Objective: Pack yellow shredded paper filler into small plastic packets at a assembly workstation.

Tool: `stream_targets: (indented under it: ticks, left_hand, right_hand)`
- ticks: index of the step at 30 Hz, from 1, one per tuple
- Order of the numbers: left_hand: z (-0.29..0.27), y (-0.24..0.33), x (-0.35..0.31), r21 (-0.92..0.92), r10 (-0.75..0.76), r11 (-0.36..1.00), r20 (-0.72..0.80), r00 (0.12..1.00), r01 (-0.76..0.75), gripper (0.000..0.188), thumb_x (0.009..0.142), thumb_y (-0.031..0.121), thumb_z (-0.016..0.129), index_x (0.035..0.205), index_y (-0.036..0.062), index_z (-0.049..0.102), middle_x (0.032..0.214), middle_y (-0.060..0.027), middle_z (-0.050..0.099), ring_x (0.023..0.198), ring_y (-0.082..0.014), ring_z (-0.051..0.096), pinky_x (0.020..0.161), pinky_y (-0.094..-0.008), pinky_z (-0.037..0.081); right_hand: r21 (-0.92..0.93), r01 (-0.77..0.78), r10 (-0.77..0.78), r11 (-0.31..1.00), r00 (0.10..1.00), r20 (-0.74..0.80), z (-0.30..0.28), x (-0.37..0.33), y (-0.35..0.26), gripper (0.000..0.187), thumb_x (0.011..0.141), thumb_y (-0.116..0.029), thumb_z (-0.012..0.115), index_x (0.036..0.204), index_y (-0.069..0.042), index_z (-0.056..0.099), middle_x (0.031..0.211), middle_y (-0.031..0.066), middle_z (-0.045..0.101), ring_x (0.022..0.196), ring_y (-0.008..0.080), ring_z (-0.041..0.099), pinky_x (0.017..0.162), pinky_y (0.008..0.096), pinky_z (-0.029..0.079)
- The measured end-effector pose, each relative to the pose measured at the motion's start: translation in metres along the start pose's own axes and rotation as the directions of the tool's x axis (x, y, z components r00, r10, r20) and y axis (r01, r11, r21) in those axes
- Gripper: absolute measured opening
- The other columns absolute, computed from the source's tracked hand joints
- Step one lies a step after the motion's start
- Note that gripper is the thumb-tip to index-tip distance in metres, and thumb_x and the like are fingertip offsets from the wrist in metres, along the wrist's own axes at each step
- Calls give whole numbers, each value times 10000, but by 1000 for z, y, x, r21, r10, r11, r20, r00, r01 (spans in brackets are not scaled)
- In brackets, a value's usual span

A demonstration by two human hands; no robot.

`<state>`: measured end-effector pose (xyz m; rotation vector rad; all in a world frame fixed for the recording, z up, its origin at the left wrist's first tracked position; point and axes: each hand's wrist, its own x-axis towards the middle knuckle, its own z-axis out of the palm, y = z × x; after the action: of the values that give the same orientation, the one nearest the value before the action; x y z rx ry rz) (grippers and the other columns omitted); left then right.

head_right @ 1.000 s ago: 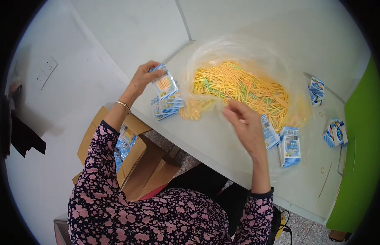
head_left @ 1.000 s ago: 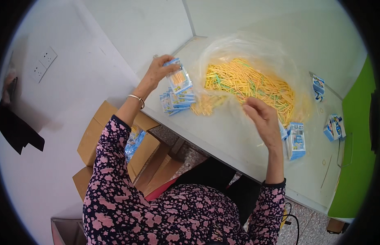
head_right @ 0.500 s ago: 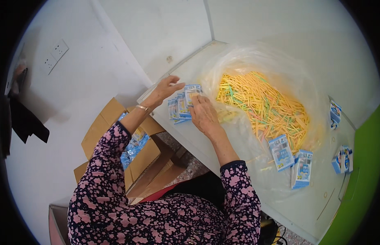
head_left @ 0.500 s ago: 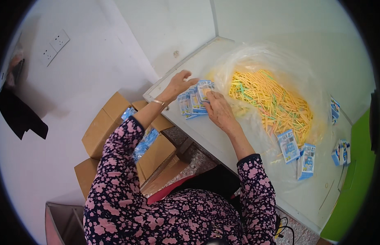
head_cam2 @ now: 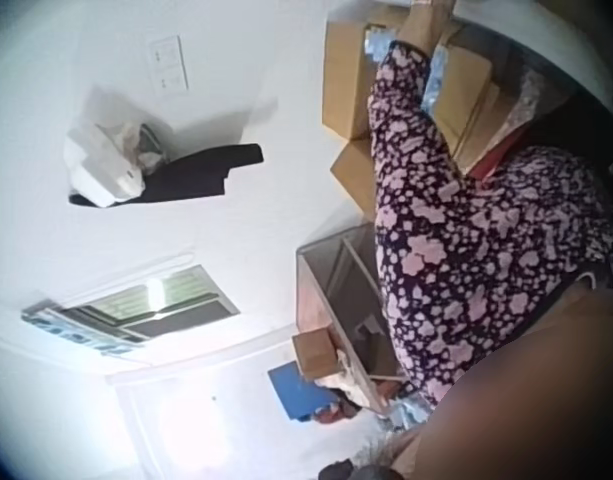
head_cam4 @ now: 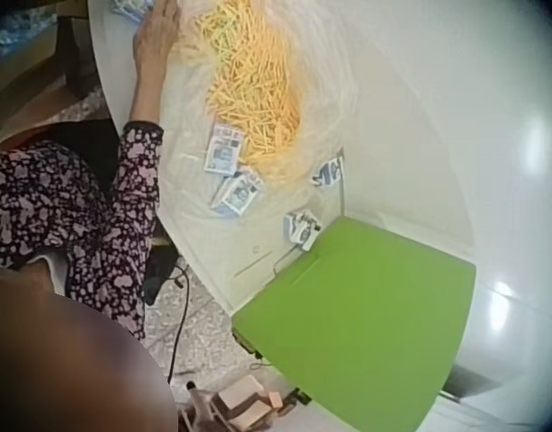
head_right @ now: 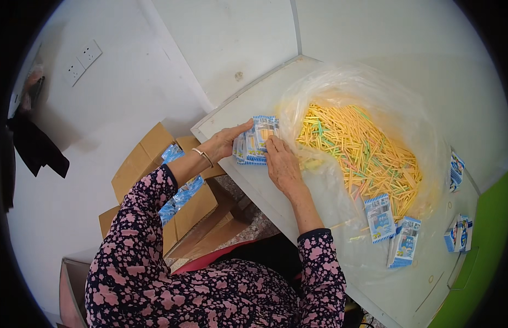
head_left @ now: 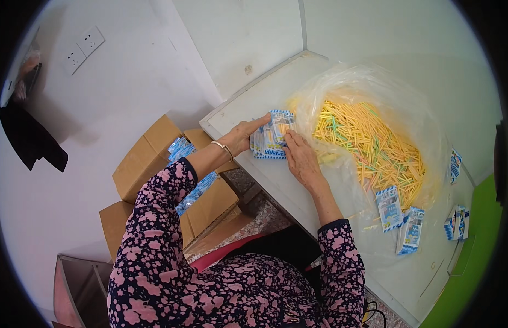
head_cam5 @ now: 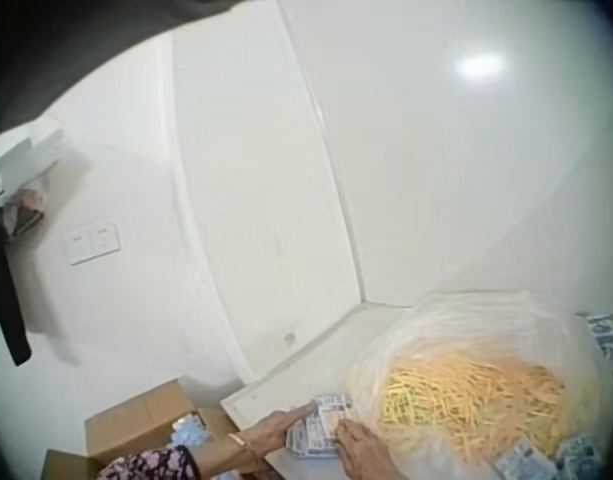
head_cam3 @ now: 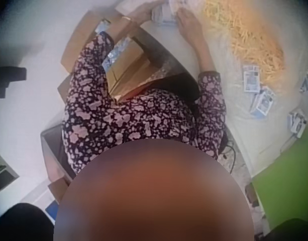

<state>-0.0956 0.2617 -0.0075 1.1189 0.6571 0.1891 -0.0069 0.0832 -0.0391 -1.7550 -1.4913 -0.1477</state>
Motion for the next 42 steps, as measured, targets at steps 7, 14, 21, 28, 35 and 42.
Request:
stream_targets:
  ticks: [7, 14, 21, 28, 35, 42]
  left_hand:
    - [27, 1, -5, 194, 110, 976, -40, 993, -101, 495, 715, 284, 736, 995, -90, 573, 930, -150, 625, 756, -207, 636, 576, -307, 529]
    - [25, 0, -3, 301, 158, 944, -57, 986, -134, 389, 661, 236, 755, 839, -82, 618, 791, -164, 630, 616, -202, 625, 501, -295, 513]
    - [34, -17, -20, 400, 403, 867, -208, 892, -298, 576, 693, 138, 704, 1081, -98, 350, 928, -148, 549, 753, -181, 603, 570, -284, 517]
    - [25, -44, -41, 512, 710, 618, -38, 703, -597, 512, 766, 77, 643, 1152, -2, 317, 972, -94, 529, 881, -130, 542, 756, -262, 480]
    - [28, -53, -47, 461, 724, 588, 65, 686, -664, 547, 782, 33, 621, 1218, 25, 291, 1039, -88, 518, 945, -128, 521, 799, -261, 458]
    - [22, -52, -45, 289, 656, 682, 164, 737, -672, 662, 742, 54, 676, 1258, 41, 262, 1086, -96, 491, 1007, -152, 502, 861, -293, 436]
  right_hand:
    - [-85, 81, -84, 993, 996, -32, 5, -11, 1, 362, 821, -56, 527, 1163, 33, 449, 1229, 168, 437, 1102, 345, 454, 918, 401, 386]
    - [-186, 165, -179, 969, 982, -66, 14, -15, 5, 386, 809, -41, 540, 1175, 32, 444, 1260, 176, 418, 1129, 348, 437, 954, 402, 361]
    - [132, 54, -20, 990, 970, -242, 11, -10, 3, 368, 855, -76, 523, 1177, 70, 419, 1234, 202, 425, 1136, 340, 440, 948, 392, 377]
    - [387, -176, 237, 905, 965, -114, 5, 0, -5, 466, 854, -153, 566, 1217, 71, 380, 1126, 178, 475, 1032, 244, 488, 871, 311, 410]
    - [823, -318, 386, 471, 913, 132, -8, 11, -8, 465, 821, -182, 619, 1171, 20, 390, 1036, 116, 522, 889, 148, 533, 753, 262, 447]
    - [776, -263, 321, 573, 943, 82, 10, 0, -8, 460, 840, -160, 602, 1203, -21, 357, 1075, 76, 506, 955, 116, 498, 808, 246, 431]
